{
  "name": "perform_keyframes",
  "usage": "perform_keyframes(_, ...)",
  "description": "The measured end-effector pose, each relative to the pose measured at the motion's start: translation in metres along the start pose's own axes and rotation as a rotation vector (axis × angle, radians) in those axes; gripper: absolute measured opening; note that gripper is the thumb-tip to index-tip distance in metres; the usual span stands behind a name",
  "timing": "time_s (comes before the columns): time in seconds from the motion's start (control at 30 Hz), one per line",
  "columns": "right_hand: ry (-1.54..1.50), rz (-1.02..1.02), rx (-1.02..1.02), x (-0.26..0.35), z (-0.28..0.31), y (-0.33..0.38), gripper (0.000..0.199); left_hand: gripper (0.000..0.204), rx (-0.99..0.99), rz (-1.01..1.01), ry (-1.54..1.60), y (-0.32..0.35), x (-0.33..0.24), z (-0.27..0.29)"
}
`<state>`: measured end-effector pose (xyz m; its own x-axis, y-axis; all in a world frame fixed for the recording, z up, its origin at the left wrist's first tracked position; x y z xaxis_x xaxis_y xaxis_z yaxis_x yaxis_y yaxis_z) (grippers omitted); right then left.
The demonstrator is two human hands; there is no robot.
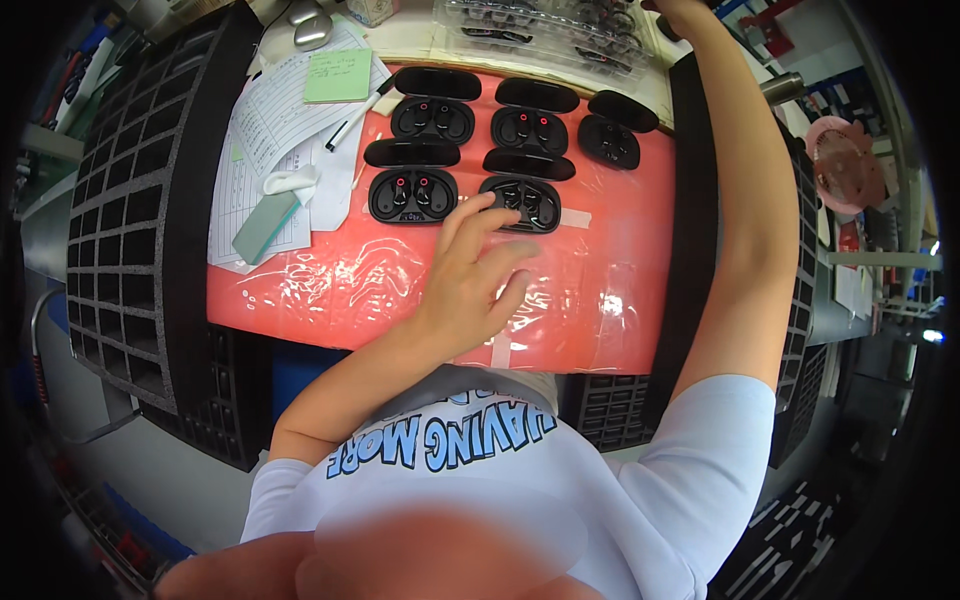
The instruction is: Assembling small electronic components, likely earbuds, into charging cases and organizing them into trays.
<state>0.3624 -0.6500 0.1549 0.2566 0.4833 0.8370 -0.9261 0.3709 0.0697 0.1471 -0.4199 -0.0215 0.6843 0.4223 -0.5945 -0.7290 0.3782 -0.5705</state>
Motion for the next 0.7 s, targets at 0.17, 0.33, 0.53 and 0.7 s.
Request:
perform_keyframes(0.17, -0.021, 0.224, 0.571, -0.069, 0.024, 0.062, 0.034, 0.040, -0.102, 0.085, 0.171, -0.004, -0.005, 0.009)
perform_keyframes(0.33, 0.020, 0.051, 1.052, -0.084, 0.000, 0.176, 0.019, 0.037, -0.098, 0.060, 0.160, -0.017, -0.018, 0.018)
perform_keyframes(0.53, -0.332, -0.026, 1.045, -0.129, 0.003, 0.185, 0.026, 0.023, 0.151, 0.501, 0.703, -0.014, -0.022, 0.005)
perform_keyframes(0.7, -0.251, -0.190, 1.122, -0.138, -0.007, 0.186, 0.027, 0.025, 0.258, 0.527, 0.724, 0.003, -0.021, -0.001)
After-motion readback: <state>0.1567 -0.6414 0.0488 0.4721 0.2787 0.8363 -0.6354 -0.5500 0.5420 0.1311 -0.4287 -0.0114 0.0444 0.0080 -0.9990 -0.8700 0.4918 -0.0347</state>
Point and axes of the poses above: each hand's wrist, its own y-axis away from the middle knuckle, its own z-axis out of the back of the hand, x = y × z, the point moved 1 cm from there along -y, towards the middle knuckle, and after that the axes turned 13 degrees about -y, right-handed, at the moved point
